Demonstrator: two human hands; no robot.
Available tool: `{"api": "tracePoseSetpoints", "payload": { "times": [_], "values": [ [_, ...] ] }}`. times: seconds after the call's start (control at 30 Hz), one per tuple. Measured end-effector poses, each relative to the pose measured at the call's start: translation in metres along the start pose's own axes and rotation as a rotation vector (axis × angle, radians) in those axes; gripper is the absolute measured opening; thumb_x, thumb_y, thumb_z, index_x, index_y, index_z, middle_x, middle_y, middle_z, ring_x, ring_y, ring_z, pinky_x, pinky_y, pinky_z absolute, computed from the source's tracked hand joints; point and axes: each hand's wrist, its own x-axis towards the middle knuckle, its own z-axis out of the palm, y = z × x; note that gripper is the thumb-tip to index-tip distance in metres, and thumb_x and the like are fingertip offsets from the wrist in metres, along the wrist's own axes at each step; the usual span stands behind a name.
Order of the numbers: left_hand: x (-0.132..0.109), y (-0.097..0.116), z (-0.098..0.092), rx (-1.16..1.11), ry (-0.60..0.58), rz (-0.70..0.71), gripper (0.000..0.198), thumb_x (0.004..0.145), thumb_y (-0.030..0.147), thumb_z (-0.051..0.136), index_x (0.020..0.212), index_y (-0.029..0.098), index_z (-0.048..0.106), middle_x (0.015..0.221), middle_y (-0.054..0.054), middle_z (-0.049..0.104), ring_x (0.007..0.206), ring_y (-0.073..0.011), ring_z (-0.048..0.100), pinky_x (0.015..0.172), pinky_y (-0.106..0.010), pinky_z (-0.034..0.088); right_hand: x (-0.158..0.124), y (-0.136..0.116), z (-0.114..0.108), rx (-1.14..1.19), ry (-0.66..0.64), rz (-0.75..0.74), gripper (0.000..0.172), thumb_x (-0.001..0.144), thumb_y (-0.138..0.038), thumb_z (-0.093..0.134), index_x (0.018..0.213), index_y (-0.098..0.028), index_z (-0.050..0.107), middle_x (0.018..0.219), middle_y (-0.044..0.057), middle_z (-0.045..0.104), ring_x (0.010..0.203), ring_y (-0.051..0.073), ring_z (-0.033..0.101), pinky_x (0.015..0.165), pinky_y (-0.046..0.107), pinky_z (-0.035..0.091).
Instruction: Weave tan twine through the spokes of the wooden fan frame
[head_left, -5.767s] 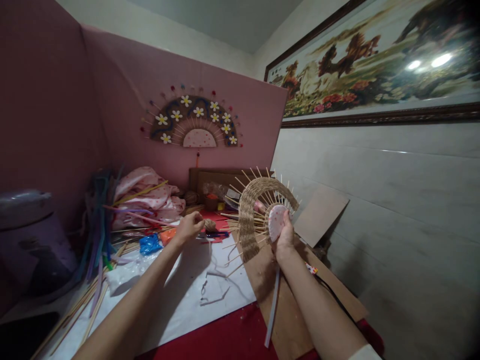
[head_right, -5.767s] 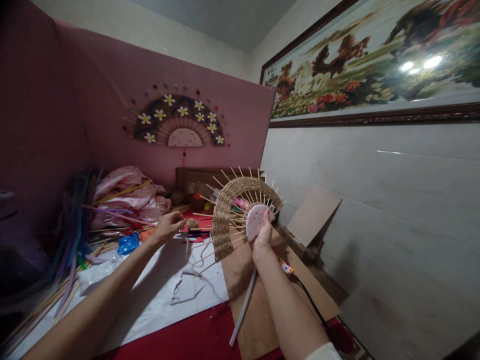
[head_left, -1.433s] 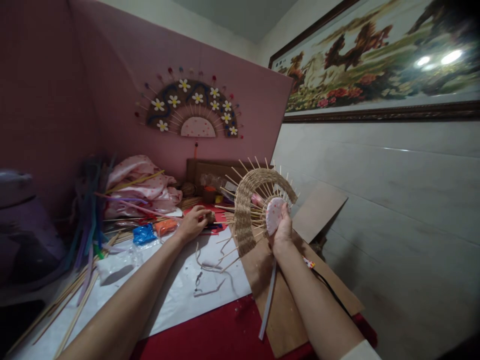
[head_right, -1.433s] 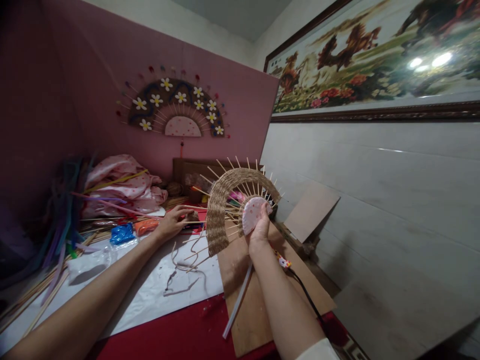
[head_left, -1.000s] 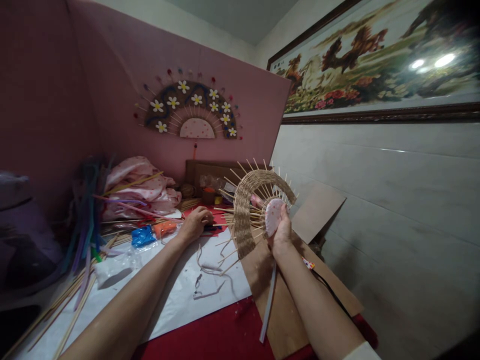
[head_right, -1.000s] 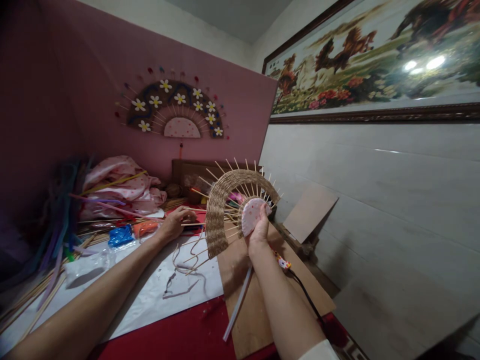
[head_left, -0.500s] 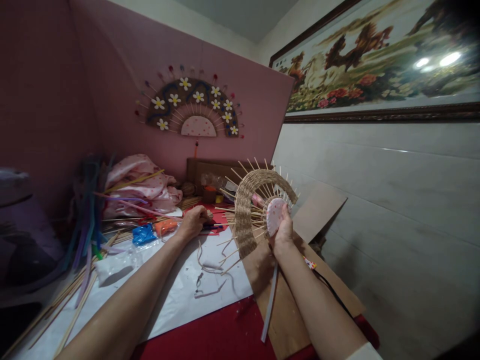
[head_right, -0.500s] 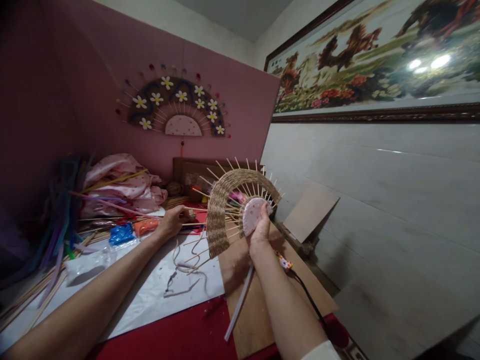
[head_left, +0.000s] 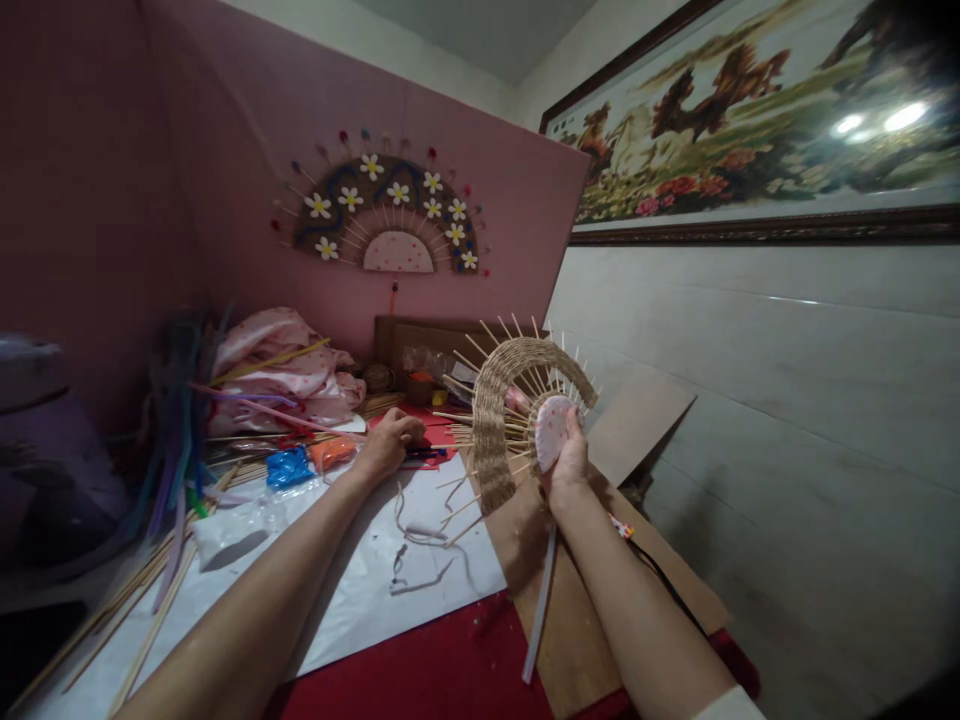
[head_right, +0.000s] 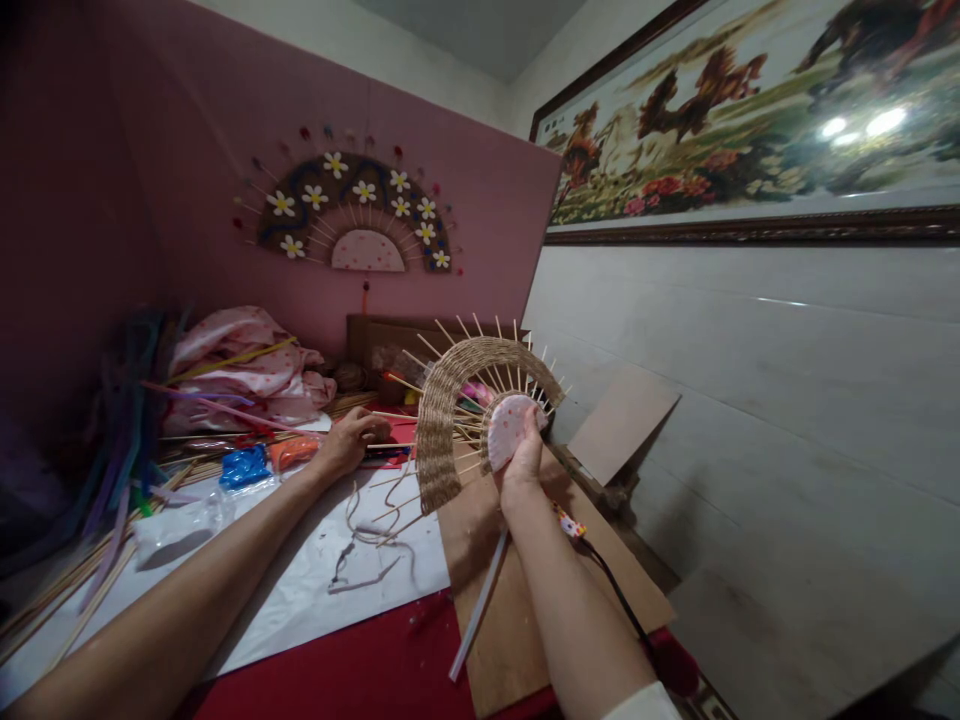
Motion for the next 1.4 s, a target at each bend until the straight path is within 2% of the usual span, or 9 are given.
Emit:
{"api": "tracePoseSetpoints", "payload": {
  "times": [0.17,0.33,0.43,0.6,0.9,1.03,1.23,1.4],
  "values": [
    [-0.003,0.009,-0.004,-0.057,-0.033,0.038,0.035,0.059,0.0,0.04,0.081,0.019,0.059,0.088,-0.003,0.049,0.076,-0.014,0.052,0.067,-0.026,0.044,0.0,0.0,0.0,-0.006,-0.006,-0.01,0.038,0.072,-0.048,0.055,0.087,-0.015,0.064,0.07,0.001,0.067,0.061,0.012,0.061,0.064,0.025,0.051],
    [-0.003,0.019,-0.006,-0.019,-0.047,0.105,0.014,0.065,0.008,0.048,0.074,0.018,0.052,0.081,-0.002,0.049,0.075,-0.0148,0.049,0.068,-0.027,0.042,0.001,0.001,-0.002,-0.043,-0.031,-0.022,0.04,0.072,-0.05,0.054,0.087,-0.014,0.064,0.071,0.002,0.067,0.061,0.012,0.061,0.064,0.026,0.05],
    [-0.002,0.016,-0.005,-0.007,-0.052,0.07,0.009,0.069,0.01,0.046,0.073,0.018,0.048,0.076,-0.001,0.049,0.069,-0.0137,0.048,0.063,-0.026,0.04,0.001,0.001,-0.002,-0.037,-0.017,-0.026,0.04,0.071,-0.05,0.055,0.087,-0.014,0.064,0.072,0.002,0.067,0.062,0.013,0.061,0.065,0.026,0.05],
    [-0.001,0.008,-0.006,-0.005,-0.036,0.044,0.017,0.065,0.004,0.044,0.073,0.019,0.049,0.079,-0.002,0.05,0.071,-0.0139,0.049,0.063,-0.025,0.038,0.002,0.002,-0.002,0.006,-0.018,-0.002,0.038,0.072,-0.048,0.055,0.087,-0.015,0.064,0.074,0.001,0.067,0.062,0.012,0.061,0.067,0.027,0.05],
    [-0.002,0.006,-0.011,0.021,-0.028,0.029,0.005,0.07,0.014,0.05,0.07,0.019,0.047,0.071,0.0,0.053,0.069,-0.0144,0.049,0.063,-0.025,0.037,0.008,0.004,-0.005,0.03,-0.077,0.053,0.037,0.073,-0.049,0.052,0.085,-0.015,0.063,0.07,0.0,0.066,0.055,0.011,0.059,0.064,0.026,0.05],
    [-0.002,0.008,-0.013,0.055,-0.015,0.024,0.012,0.065,0.01,0.052,0.07,0.019,0.046,0.072,-0.001,0.054,0.073,-0.0158,0.048,0.064,-0.026,0.035,0.007,0.004,-0.005,-0.002,-0.063,0.003,0.037,0.073,-0.048,0.053,0.085,-0.015,0.063,0.071,0.001,0.067,0.058,0.011,0.06,0.062,0.025,0.05],
    [-0.005,0.006,-0.015,0.063,0.038,-0.043,0.013,0.069,0.017,0.05,0.063,0.02,0.039,0.056,0.004,0.043,0.055,-0.0116,0.04,0.053,-0.023,0.03,0.005,0.003,-0.003,-0.045,-0.019,-0.043,0.037,0.073,-0.048,0.054,0.09,-0.016,0.062,0.072,0.0,0.067,0.062,0.012,0.061,0.065,0.025,0.051],
    [-0.004,0.0,-0.017,0.094,0.029,-0.163,0.009,0.067,0.022,0.053,0.066,0.02,0.044,0.056,0.004,0.045,0.052,-0.0111,0.041,0.051,-0.023,0.028,0.004,0.0,0.001,-0.013,0.022,-0.006,0.035,0.075,-0.045,0.053,0.089,-0.015,0.063,0.07,0.001,0.067,0.061,0.012,0.061,0.064,0.025,0.051]
  ]
}}
